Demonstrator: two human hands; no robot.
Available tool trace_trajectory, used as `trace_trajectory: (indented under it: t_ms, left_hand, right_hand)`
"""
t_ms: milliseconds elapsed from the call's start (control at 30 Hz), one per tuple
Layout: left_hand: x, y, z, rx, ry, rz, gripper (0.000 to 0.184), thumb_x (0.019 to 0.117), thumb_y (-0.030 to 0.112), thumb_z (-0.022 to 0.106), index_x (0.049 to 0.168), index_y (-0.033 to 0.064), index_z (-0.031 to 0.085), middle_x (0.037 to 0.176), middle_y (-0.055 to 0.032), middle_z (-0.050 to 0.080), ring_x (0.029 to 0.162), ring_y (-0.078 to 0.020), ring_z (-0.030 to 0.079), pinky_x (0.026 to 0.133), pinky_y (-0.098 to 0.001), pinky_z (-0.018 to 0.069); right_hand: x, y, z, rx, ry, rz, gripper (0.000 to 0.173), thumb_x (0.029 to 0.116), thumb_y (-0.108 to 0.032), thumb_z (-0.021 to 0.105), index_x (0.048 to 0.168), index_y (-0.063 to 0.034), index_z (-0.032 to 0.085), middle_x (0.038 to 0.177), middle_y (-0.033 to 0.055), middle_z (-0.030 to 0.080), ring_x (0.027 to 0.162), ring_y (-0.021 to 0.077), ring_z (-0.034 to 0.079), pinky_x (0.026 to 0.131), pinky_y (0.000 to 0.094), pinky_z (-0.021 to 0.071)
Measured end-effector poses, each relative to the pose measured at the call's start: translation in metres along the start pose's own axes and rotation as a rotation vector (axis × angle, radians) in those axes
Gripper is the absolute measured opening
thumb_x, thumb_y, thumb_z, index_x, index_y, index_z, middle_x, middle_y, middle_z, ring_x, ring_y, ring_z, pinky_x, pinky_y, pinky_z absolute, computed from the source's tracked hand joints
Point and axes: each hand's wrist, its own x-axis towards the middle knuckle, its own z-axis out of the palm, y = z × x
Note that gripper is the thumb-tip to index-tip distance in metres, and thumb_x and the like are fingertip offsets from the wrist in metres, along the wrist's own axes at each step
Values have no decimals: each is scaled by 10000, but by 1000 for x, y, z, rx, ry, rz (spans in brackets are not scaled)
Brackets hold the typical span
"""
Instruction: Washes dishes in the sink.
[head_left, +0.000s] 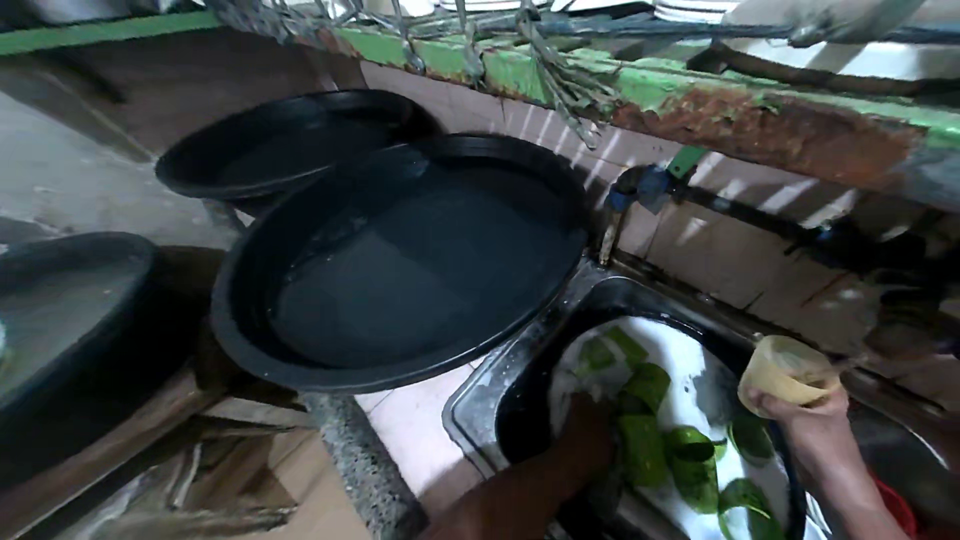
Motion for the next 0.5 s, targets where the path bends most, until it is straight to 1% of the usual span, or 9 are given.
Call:
trace_trajectory:
  t_ms: [67,133,167,233,267,333,400,433,500]
  left_hand:
    - [6,5,-3,-18,-1,19,593,974,124,624,1538,106,442,1569,-217,423,1440,-464,383,1176,-635,316]
    - [13,8,-10,-22,-40,21,626,935,100,666,1526,163,466,1569,-175,431,1383,-435,466,1094,-650,413]
    - [18,8,-13,-7,-62,27,663,912,119,696,1529,192,467,1586,-165,408,1362,-440,487,1057,-665,443]
    - [26,5,-18,18,-86,47,780,865,189,759,1565,228,418,1614,-165,366,1362,-448,486,1036,-690,451]
    - [27,4,-24,-9,-81,51,815,847,221,793,1568,217,413,1591,-168,405,1358,-444,494,1039,-696,447]
    - [27,3,-44,-139,-81,16,897,858,292,804,1611,187,328,1582,-175,428,1388,-417,485,1082,-672,428]
    - [25,6,-64,-334,-35,-51,950,916,369,748,1650,152,185,1607,-192,387,1419,-378,468,1134,-598,418]
    - [25,11,-72,-430,7,-75,985,934,403,732,1655,130,118,1612,-221,361,1432,-377,452,1152,-567,406]
    - [29,20,-79,-571,97,-91,1053,924,401,751,1654,114,48,1640,-244,284,1467,-361,406,1179,-521,386]
  right_hand:
    - [-7,-6,1,16,14,-18,1105,662,-32,837,1578,-56,219,1458,191,499,1267,228,579,1008,400,544]
    - [-16,-18,4,72,35,-46,1142,660,-64,832,1589,-58,169,1460,173,489,1248,165,587,995,324,544]
    - [-16,-20,4,81,37,-38,1135,671,-45,830,1589,-58,163,1450,173,498,1236,163,598,987,319,550]
    - [-6,-17,1,30,1,16,1096,705,9,824,1591,-56,181,1462,197,496,1260,224,585,1010,394,537]
    - [-1,-15,-2,-19,-19,26,1072,691,18,817,1575,-45,215,1447,205,509,1258,248,583,1011,423,533]
    - [0,-19,-8,-66,-42,-4,1067,653,-19,838,1552,-41,263,1420,190,537,1249,236,592,1006,418,538]
    - [-4,-24,-9,-29,-44,-24,1096,622,-62,840,1546,-60,250,1398,155,547,1218,186,613,973,361,565]
    - [-4,-24,-8,-20,-41,-13,1094,628,-61,834,1551,-68,247,1403,155,545,1217,188,615,965,361,569]
    - [3,-21,-6,-39,-54,49,1066,700,-16,844,1575,-55,238,1435,204,525,1245,262,594,997,439,543]
